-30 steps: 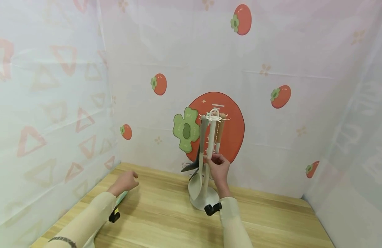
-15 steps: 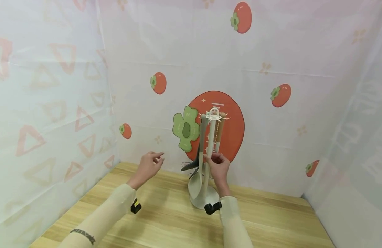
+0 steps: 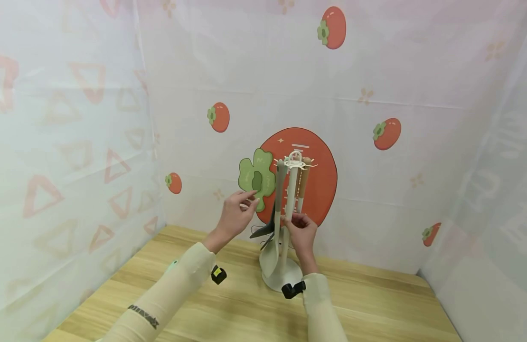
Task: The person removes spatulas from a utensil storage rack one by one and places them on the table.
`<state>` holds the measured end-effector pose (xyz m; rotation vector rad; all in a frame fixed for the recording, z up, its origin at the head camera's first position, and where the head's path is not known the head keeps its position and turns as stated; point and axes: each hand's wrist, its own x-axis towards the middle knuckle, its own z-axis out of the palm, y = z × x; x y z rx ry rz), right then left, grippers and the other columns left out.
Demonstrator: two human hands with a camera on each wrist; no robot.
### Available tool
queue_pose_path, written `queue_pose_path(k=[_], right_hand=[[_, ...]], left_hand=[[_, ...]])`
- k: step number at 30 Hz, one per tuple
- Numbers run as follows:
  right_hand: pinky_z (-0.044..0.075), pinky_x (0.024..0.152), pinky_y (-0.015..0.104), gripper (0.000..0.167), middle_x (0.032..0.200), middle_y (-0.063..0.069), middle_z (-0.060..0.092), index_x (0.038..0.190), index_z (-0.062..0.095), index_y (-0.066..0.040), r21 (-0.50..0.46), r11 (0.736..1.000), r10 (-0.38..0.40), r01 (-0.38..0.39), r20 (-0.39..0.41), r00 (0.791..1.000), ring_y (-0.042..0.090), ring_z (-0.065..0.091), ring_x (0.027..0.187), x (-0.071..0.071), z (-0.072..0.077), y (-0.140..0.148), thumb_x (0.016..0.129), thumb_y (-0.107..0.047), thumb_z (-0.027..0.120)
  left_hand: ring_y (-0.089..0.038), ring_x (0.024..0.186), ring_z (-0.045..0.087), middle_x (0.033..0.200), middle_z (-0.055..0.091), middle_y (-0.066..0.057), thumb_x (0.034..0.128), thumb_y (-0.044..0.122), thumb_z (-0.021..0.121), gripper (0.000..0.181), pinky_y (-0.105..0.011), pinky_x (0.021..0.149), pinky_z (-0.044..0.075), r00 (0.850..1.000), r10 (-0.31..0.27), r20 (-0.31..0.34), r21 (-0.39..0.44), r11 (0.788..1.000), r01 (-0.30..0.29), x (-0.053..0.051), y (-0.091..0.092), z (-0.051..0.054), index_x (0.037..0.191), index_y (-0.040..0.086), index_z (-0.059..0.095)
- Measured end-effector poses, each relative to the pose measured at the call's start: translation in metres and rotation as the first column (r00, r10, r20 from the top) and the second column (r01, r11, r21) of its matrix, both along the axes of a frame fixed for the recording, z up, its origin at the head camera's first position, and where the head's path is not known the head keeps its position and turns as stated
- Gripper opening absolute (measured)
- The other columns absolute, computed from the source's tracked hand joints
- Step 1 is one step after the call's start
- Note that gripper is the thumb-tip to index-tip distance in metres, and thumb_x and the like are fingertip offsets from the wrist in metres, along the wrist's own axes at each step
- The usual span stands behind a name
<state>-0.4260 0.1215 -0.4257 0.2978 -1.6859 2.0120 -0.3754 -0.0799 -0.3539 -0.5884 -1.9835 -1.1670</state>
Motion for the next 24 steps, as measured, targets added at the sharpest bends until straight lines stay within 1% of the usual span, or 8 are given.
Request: queue_pose_path(k=[2, 5, 8, 11, 14, 20, 21, 24], right_hand=[[0.056, 0.061, 0.020, 0.017, 0.083, -0.003, 0.073, 0.089, 0.072, 0.003, 0.004, 1.000, -0.003, 0.003, -0.002, 1.000, 0.007, 0.068, 0.072, 0.000, 0.000, 0.001, 0.079, 0.000, 0.085], [0.056, 0.062, 0.020, 0.021, 0.080, -0.006, 0.072, 0.093, 0.071, 0.008, 0.015, 1.000, 0.002, -0.001, -0.008, 1.000, 0.007, 0.068, 0.072, 0.000, 0.000, 0.002, 0.080, -0.001, 0.085], [0.055, 0.062, 0.020, 0.023, 0.079, -0.008, 0.072, 0.095, 0.071, 0.009, 0.026, 1.000, 0.001, -0.001, -0.012, 1.000, 0.007, 0.067, 0.073, 0.000, 0.000, 0.002, 0.080, -0.002, 0.085], [0.054, 0.061, 0.020, 0.023, 0.078, -0.007, 0.072, 0.095, 0.072, 0.009, 0.034, 0.999, -0.005, 0.006, -0.013, 1.000, 0.007, 0.067, 0.072, 0.000, -0.001, 0.002, 0.081, -0.003, 0.085], [0.054, 0.061, 0.019, 0.025, 0.078, -0.008, 0.072, 0.096, 0.071, 0.009, 0.041, 0.999, -0.006, 0.007, -0.008, 1.000, 0.007, 0.066, 0.072, 0.000, -0.001, 0.002, 0.081, -0.006, 0.086], [0.056, 0.064, 0.020, 0.026, 0.081, -0.007, 0.072, 0.100, 0.072, 0.009, 0.041, 0.998, 0.041, -0.041, 0.016, 0.999, 0.008, 0.067, 0.075, 0.000, 0.000, 0.002, 0.083, -0.006, 0.084], [0.056, 0.064, 0.020, 0.025, 0.081, -0.007, 0.072, 0.100, 0.072, 0.009, 0.044, 0.998, 0.044, -0.045, 0.017, 0.999, 0.008, 0.067, 0.075, 0.001, 0.001, 0.002, 0.083, -0.005, 0.084], [0.056, 0.064, 0.021, 0.023, 0.081, -0.005, 0.072, 0.099, 0.072, 0.011, 0.058, 0.997, 0.040, -0.041, 0.016, 0.999, 0.008, 0.067, 0.074, 0.011, 0.009, 0.003, 0.083, -0.003, 0.082]], left_hand=[[-0.025, 0.081, 0.072, 0.101, 0.068, -0.018, 0.0968, 0.013, 0.070, 0.032, -0.024, 0.071, 0.060, 1.000, -0.020, 0.000, -0.020, 1.000, 0.020, 0.002, 0.009, 0.008, 0.123, -0.005, 0.070], [-0.025, 0.087, 0.071, 0.107, 0.067, -0.019, 0.0970, 0.015, 0.071, 0.037, -0.028, 0.076, 0.061, 0.999, -0.044, 0.024, -0.041, 0.998, 0.045, 0.004, 0.020, 0.019, 0.128, -0.004, 0.067], [-0.027, 0.094, 0.070, 0.111, 0.066, -0.020, 0.0969, 0.013, 0.070, 0.038, -0.032, 0.082, 0.061, 0.995, -0.079, 0.060, -0.028, 0.996, 0.080, 0.004, 0.028, 0.026, 0.130, -0.004, 0.065], [-0.027, 0.099, 0.069, 0.113, 0.066, -0.019, 0.0969, 0.014, 0.070, 0.037, -0.033, 0.085, 0.060, 0.990, -0.104, 0.096, 0.008, 0.995, 0.104, 0.004, 0.035, 0.032, 0.130, -0.003, 0.065], [-0.026, 0.102, 0.068, 0.116, 0.066, -0.017, 0.0979, 0.017, 0.070, 0.037, -0.031, 0.087, 0.059, 0.984, -0.121, 0.135, 0.040, 0.992, 0.116, 0.002, 0.041, 0.036, 0.131, 0.000, 0.065], [-0.025, 0.102, 0.069, 0.113, 0.070, -0.014, 0.0990, 0.015, 0.068, 0.034, -0.035, 0.088, 0.059, 0.970, -0.171, 0.172, 0.099, 0.983, 0.155, -0.004, 0.050, 0.038, 0.129, 0.000, 0.064], [-0.024, 0.101, 0.069, 0.112, 0.070, -0.014, 0.0988, 0.015, 0.068, 0.033, -0.035, 0.088, 0.059, 0.971, -0.170, 0.170, 0.107, 0.982, 0.154, -0.005, 0.051, 0.038, 0.128, 0.000, 0.064], [-0.023, 0.101, 0.070, 0.111, 0.072, -0.013, 0.0982, 0.015, 0.069, 0.033, -0.035, 0.087, 0.059, 0.973, -0.163, 0.163, 0.129, 0.981, 0.142, -0.006, 0.054, 0.037, 0.127, 0.001, 0.065]])
